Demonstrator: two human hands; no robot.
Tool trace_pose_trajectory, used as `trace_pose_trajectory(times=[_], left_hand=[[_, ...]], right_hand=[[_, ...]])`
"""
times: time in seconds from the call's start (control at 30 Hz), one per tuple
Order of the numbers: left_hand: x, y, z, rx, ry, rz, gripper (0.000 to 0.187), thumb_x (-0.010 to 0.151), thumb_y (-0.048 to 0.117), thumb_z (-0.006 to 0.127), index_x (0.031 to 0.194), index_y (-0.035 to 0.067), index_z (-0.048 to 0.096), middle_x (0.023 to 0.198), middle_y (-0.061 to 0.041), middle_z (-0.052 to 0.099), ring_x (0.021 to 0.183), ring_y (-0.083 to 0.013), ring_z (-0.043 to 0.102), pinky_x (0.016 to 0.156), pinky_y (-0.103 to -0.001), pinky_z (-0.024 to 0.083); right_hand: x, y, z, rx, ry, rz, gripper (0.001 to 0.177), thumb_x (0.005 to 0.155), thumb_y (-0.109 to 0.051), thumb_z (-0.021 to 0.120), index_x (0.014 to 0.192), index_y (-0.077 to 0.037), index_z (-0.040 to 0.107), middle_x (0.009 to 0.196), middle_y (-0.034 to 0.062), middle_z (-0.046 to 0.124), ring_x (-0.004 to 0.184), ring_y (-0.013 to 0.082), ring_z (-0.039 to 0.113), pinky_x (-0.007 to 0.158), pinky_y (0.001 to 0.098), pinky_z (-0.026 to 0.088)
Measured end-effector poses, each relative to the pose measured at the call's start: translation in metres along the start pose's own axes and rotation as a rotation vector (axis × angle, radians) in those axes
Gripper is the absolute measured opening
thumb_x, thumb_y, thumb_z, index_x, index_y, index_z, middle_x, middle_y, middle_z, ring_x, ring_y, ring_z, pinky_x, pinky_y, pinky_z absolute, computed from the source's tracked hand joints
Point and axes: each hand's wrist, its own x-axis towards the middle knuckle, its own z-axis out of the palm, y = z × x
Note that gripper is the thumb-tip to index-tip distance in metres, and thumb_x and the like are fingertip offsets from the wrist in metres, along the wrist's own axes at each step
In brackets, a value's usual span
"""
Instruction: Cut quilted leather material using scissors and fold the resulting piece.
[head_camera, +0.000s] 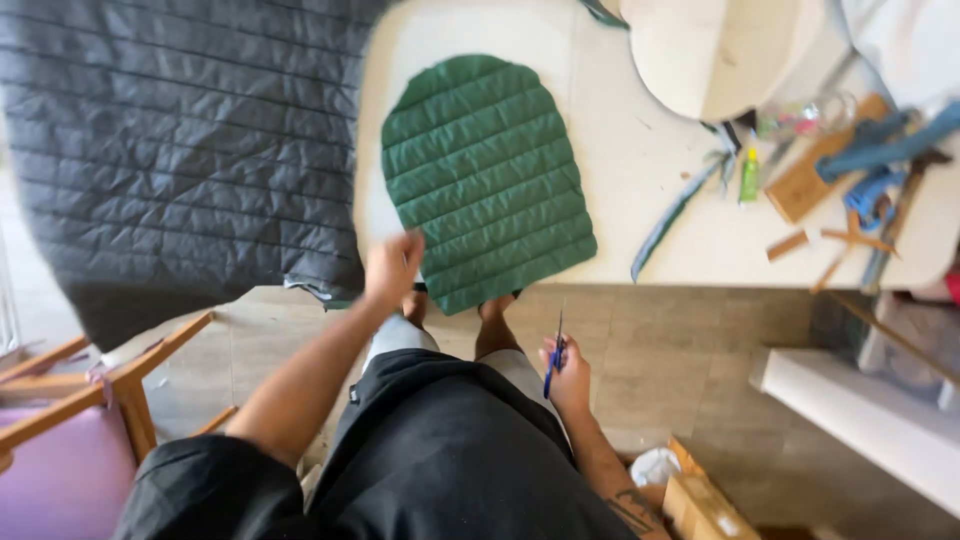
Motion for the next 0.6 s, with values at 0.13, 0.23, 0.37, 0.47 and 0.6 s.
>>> trace_pose_trajectory(times=[0.13,0.23,0.37,0.47,0.6], left_hand=[[-0.098,0.005,0.005,0.152,-0.147,-0.314,0.019,0.094,0.027,0.068,0.108,0.016,0.077,0.074,-0.008,0.074,0.077,-0.0338,0.073,0.072,-0.047,0.057],[-0.083,0.031,0.01,0.132,0.003,-0.368,0.026,0.09,0.018,0.071,0.115,0.011,0.074,0.087,-0.012,0.072,0.087,-0.0354,0.071,0.079,-0.047,0.057],[-0.056,0.041,0.041,0.193,0.198,-0.273,0.048,0.084,0.013,0.076,0.13,0.008,0.065,0.121,-0.012,0.065,0.106,-0.032,0.068,0.094,-0.044,0.055],[-0.032,0.039,0.055,0.243,0.19,-0.249,0.055,0.082,0.01,0.077,0.135,0.009,0.065,0.127,-0.012,0.065,0.116,-0.0321,0.063,0.104,-0.044,0.049],[-0.005,0.022,0.054,0.2,0.148,-0.19,0.065,0.073,-0.001,0.078,0.136,0.008,0.065,0.132,-0.014,0.067,0.119,-0.0338,0.062,0.106,-0.046,0.048]], right_hand=[[0.042,0.011,-0.036,-0.054,-0.055,-0.049,0.046,0.087,-0.025,0.078,0.126,-0.008,0.061,0.104,0.0074,0.08,0.095,0.0283,0.077,0.084,0.0426,0.061],[0.109,-0.011,-0.058,-0.183,0.071,-0.272,0.04,0.087,-0.028,0.08,0.118,-0.007,0.066,0.093,0.0115,0.077,0.086,0.0331,0.074,0.075,0.0446,0.06],[0.188,-0.05,-0.077,-0.33,0.149,-0.628,0.047,0.085,-0.025,0.083,0.125,-0.009,0.065,0.101,0.0149,0.073,0.094,0.0365,0.072,0.083,0.044,0.058],[0.197,-0.058,-0.065,-0.421,0.136,-0.621,0.051,0.079,-0.024,0.086,0.123,-0.01,0.065,0.102,0.0127,0.072,0.097,0.0337,0.072,0.087,0.0422,0.058],[0.16,-0.044,-0.054,-0.413,0.099,-0.523,0.052,0.077,-0.026,0.087,0.122,-0.009,0.066,0.103,0.0136,0.073,0.098,0.035,0.073,0.089,0.0423,0.058]])
